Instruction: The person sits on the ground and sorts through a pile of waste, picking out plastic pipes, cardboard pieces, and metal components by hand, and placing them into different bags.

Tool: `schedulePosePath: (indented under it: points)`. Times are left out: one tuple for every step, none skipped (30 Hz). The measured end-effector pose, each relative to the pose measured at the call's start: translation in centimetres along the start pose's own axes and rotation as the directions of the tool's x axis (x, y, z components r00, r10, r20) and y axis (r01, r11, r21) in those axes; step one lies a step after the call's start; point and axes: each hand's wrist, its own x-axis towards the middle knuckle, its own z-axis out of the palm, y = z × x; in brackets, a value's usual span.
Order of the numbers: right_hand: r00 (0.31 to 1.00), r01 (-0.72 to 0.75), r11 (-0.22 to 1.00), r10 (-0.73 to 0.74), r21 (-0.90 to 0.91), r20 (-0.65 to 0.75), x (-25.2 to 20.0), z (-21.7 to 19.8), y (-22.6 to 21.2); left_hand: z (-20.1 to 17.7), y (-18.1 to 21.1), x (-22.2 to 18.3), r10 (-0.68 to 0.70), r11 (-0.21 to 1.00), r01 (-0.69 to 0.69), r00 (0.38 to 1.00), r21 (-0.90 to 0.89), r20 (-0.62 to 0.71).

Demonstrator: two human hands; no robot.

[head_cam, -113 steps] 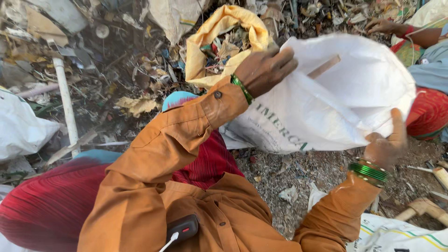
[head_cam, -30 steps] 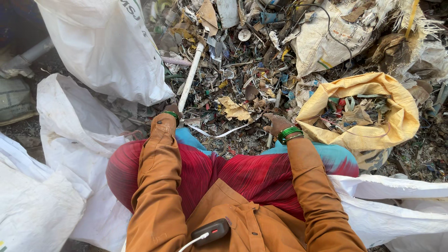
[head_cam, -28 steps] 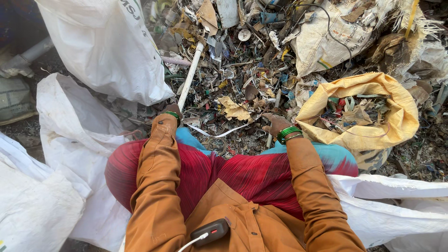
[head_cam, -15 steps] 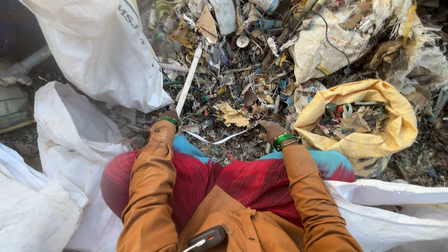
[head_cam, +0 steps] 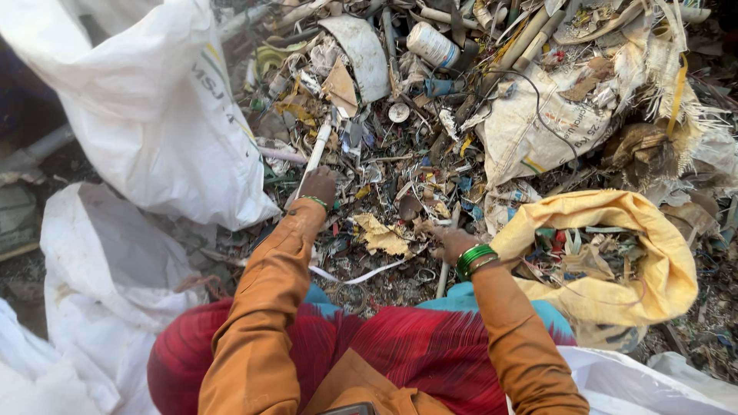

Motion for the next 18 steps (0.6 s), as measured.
schedulePosePath:
  points:
    - [0.996,0.076,0.996,-0.074,0.046,-0.042,0.0,0.2,-0.1,0.4,0.2,1.8,0.036,0.999,-0.035,0.998,0.017,-0.042]
    - [0.986,0.15,0.985,-0.142,0.085,-0.09,0.0,0.2,-0.1,0.8,0.3,3.9,0.029,0.999,-0.027,0.997,0.03,-0.076]
    - [0.968,0.224,0.967,-0.207,0.12,-0.142,0.1,-0.3,-0.2,1.3,0.5,6.1,0.023,0.999,-0.018,0.994,0.044,-0.11]
    - [0.977,0.175,0.977,-0.157,0.125,-0.145,-0.1,-0.9,-0.3,1.7,0.7,8.0,0.017,0.999,-0.01,0.99,0.054,-0.14]
    - [0.983,0.126,0.984,-0.106,0.129,-0.147,-0.4,-1.4,-0.6,1.9,0.7,9.8,0.036,0.996,-0.02,0.983,0.091,-0.179]
    - [0.987,0.076,0.988,-0.056,0.134,-0.147,-0.8,-1.7,-1.0,2.2,0.6,11.3,0.056,0.991,-0.028,0.975,0.129,-0.215]
    - [0.995,0.034,0.993,-0.023,0.112,-0.099,-1.2,-1.9,-1.3,2.4,0.5,12.5,0.077,0.986,-0.035,0.965,0.166,-0.251]
    - [0.998,-0.007,0.996,0.012,0.088,-0.054,-1.5,-2.3,-1.5,2.5,0.5,13.7,0.072,0.98,-0.026,0.971,0.198,-0.227]
    - [0.999,-0.047,0.997,0.048,0.061,-0.009,-1.7,-2.5,-1.6,2.6,0.4,14.7,0.066,0.973,-0.018,0.977,0.23,-0.203]
    - [0.999,-0.03,0.997,0.03,0.068,-0.009,-1.9,-2.5,-1.6,2.7,0.3,15.8,0.06,0.965,-0.011,0.982,0.262,-0.181]
    - [1.0,-0.012,0.997,0.013,0.076,-0.008,-2.2,-2.2,-1.5,2.9,0.2,16.9,0.049,0.955,-0.001,0.987,0.297,-0.155]
    - [1.0,0.008,0.997,-0.008,0.083,-0.006,-2.2,-2.0,-1.3,3.2,-0.3,17.5,0.034,0.943,0.009,0.991,0.332,-0.126]
    - [1.0,0.012,0.996,-0.012,0.093,-0.002,-2.1,-1.8,-1.0,3.6,-0.7,18.2,0.019,0.93,0.019,0.995,0.368,-0.098]
    - [1.0,0.017,0.995,-0.018,0.103,0.006,-2.1,-1.5,-0.7,4.1,-1.0,18.6,0.035,0.929,-0.001,0.996,0.37,-0.084]
    - [1.0,0.022,0.993,-0.023,0.112,0.014,-2.1,-1.3,-0.5,4.6,-1.3,18.9,0.05,0.928,-0.02,0.996,0.373,-0.071]
    - [1.0,0.023,0.994,-0.024,0.108,0.007,-2.0,-1.3,-0.5,4.9,-1.6,19.0,0.064,0.925,-0.037,0.996,0.378,-0.059]
    - [1.0,0.025,0.994,-0.025,0.103,-0.001,-1.9,-1.3,-0.5,5.0,-1.6,18.8,0.079,0.935,-0.046,0.994,0.351,-0.08]
    - [1.0,0.029,0.995,-0.028,0.098,-0.007,-1.9,-1.4,-0.6,5.0,-1.4,18.3,0.09,0.944,-0.053,0.991,0.325,-0.101]
